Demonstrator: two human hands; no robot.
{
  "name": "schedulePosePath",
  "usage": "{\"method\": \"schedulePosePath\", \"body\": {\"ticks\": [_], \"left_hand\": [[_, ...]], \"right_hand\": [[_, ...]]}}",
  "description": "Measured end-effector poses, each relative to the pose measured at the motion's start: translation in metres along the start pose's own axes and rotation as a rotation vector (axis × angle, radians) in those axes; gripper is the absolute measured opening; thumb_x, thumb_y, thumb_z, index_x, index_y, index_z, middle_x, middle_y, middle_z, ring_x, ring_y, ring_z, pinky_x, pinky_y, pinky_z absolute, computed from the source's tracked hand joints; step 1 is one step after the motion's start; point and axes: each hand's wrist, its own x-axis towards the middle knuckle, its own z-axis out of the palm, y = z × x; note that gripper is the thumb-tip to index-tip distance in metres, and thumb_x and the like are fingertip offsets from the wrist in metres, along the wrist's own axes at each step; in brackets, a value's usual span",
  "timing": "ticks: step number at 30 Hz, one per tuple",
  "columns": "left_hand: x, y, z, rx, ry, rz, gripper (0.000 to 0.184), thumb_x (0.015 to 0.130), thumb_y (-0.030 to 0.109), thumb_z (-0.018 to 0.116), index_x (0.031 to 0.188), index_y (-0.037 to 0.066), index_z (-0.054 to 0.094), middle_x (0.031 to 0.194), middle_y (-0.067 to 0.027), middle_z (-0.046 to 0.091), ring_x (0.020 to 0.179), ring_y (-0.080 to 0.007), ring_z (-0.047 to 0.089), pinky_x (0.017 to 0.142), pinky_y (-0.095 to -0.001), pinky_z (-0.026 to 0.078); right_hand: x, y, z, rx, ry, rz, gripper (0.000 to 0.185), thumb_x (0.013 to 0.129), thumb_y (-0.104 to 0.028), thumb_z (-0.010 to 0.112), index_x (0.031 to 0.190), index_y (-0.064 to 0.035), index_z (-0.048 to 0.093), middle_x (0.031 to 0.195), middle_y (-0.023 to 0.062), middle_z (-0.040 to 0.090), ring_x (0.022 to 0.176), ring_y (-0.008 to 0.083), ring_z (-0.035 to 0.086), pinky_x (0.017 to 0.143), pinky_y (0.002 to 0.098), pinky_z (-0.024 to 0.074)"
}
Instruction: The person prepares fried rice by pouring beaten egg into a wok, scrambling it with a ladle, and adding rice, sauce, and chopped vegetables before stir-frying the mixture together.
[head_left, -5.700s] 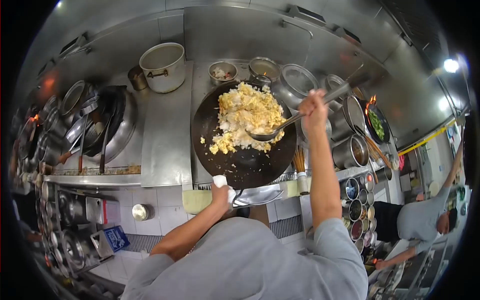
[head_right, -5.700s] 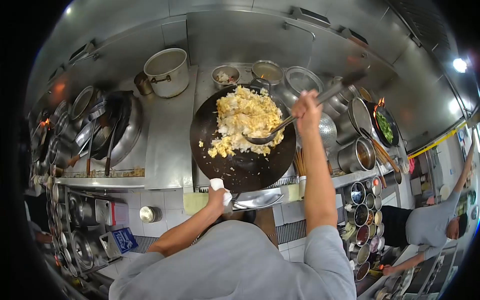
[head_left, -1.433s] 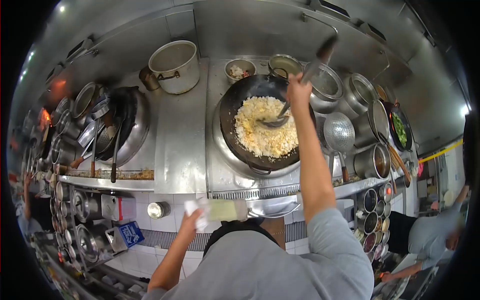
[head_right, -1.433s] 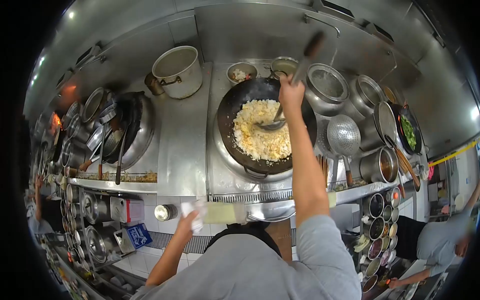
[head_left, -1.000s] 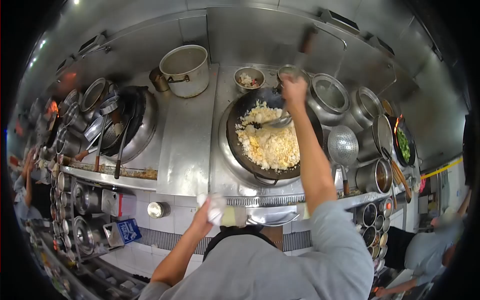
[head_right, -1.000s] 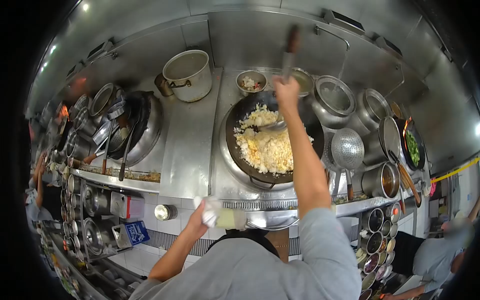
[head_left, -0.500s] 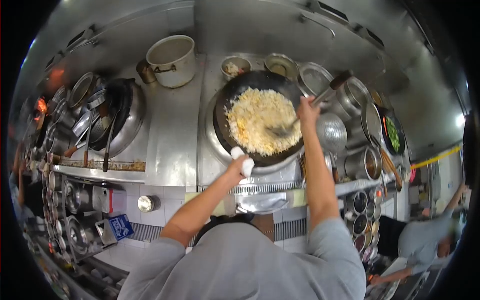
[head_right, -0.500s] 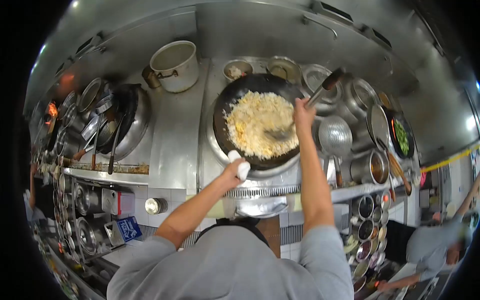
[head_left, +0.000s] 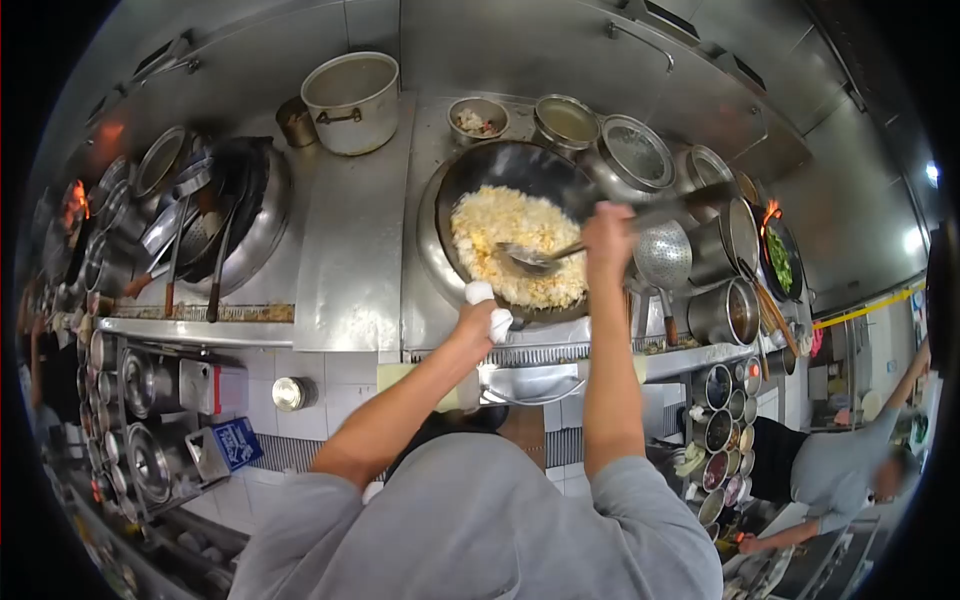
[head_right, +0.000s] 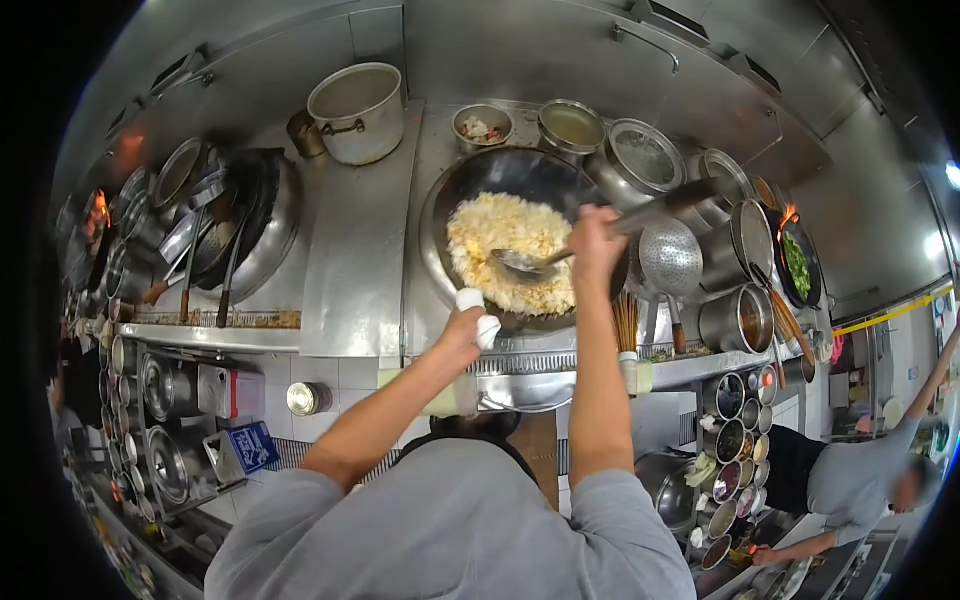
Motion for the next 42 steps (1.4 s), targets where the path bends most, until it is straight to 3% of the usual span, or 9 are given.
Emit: {"method": "schedulePosePath", "body": {"ticks": [7,11,14,19,24,27,33,37,42], "left_hand": [[-0.119,0.036,0.000,0.089,0.068,-0.090,0.031,0.082,-0.010,0.045,0.108,0.005,0.052,0.089,-0.0108,0.059,0.077,-0.0238,0.063,0.066,-0.0360,0.057],[-0.008,0.019,0.003,0.041,-0.003,-0.076,0.014,0.086,0.004,0.053,0.099,0.007,0.050,0.080,-0.0081,0.055,0.068,-0.0231,0.060,0.053,-0.0371,0.050],[-0.016,-0.035,-0.034,0.097,-0.005,0.164,0.024,0.083,0.002,0.055,0.107,0.004,0.049,0.085,-0.0085,0.056,0.072,-0.0217,0.061,0.056,-0.0350,0.051],[-0.124,0.041,-0.011,0.145,0.013,-0.247,0.029,0.079,-0.006,0.050,0.107,0.000,0.053,0.093,-0.0155,0.062,0.073,-0.0274,0.066,0.060,-0.0377,0.057],[-0.006,-0.001,0.003,0.038,0.016,0.044,0.015,0.082,0.001,0.056,0.095,0.007,0.050,0.078,-0.0054,0.054,0.065,-0.0201,0.059,0.053,-0.0339,0.051],[-0.022,-0.047,-0.053,0.112,-0.076,0.010,0.028,0.078,0.000,0.057,0.104,0.005,0.050,0.087,-0.0083,0.059,0.073,-0.0203,0.062,0.060,-0.0325,0.053],[-0.092,0.032,0.015,0.135,0.045,-0.153,0.015,0.084,-0.001,0.052,0.098,0.004,0.051,0.085,-0.0093,0.058,0.071,-0.0243,0.064,0.061,-0.0381,0.057],[0.021,-0.021,-0.007,0.163,-0.030,0.072,0.019,0.082,0.001,0.053,0.100,0.004,0.049,0.079,-0.0077,0.056,0.063,-0.0218,0.059,0.053,-0.0346,0.051],[-0.064,0.012,-0.020,0.182,-0.123,0.038,0.025,0.078,-0.006,0.047,0.099,0.006,0.054,0.086,-0.0069,0.058,0.073,-0.0195,0.062,0.057,-0.0328,0.052]], "right_hand": [[0.019,-0.095,-0.001,0.132,-0.255,0.017,0.030,0.093,-0.010,0.055,0.071,-0.0163,0.036,0.052,-0.0059,0.025,0.043,0.0081,0.027,0.045,0.0260,0.0309],[-0.024,-0.055,0.000,0.000,-0.021,-0.121,0.031,0.094,-0.010,0.054,0.070,-0.0156,0.035,0.051,-0.0065,0.030,0.039,0.0049,0.026,0.037,0.0227,0.0233],[-0.001,0.007,-0.031,0.020,-0.212,-0.047,0.033,0.093,-0.008,0.054,0.069,-0.0149,0.033,0.052,-0.0058,0.028,0.042,0.0057,0.028,0.040,0.0245,0.0260],[0.018,-0.087,-0.017,0.114,-0.300,-0.012,0.031,0.093,-0.011,0.053,0.069,-0.0145,0.034,0.053,-0.0049,0.028,0.043,0.0081,0.025,0.042,0.0254,0.0282],[-0.025,-0.015,-0.019,0.036,0.152,0.042,0.030,0.093,-0.006,0.053,0.070,-0.0148,0.035,0.052,-0.0035,0.030,0.040,0.0071,0.026,0.041,0.0220,0.0255],[0.001,-0.007,-0.037,0.049,-0.227,-0.005,0.029,0.092,-0.006,0.052,0.071,-0.0144,0.034,0.052,-0.0033,0.031,0.044,0.0081,0.030,0.046,0.0256,0.0318],[-0.001,-0.112,-0.009,0.059,-0.029,-0.079,0.028,0.094,-0.012,0.052,0.070,-0.0157,0.036,0.051,-0.0044,0.028,0.042,0.0075,0.027,0.042,0.0246,0.0260],[-0.007,0.022,-0.042,-0.031,0.005,-0.034,0.027,0.094,-0.014,0.053,0.073,-0.0160,0.037,0.051,-0.0041,0.028,0.041,0.0074,0.027,0.040,0.0241,0.0248],[0.066,-0.069,-0.002,0.162,-0.127,-0.035,0.031,0.090,-0.008,0.058,0.070,-0.0154,0.036,0.051,-0.0052,0.027,0.040,0.0075,0.026,0.040,0.0255,0.0246]]}}
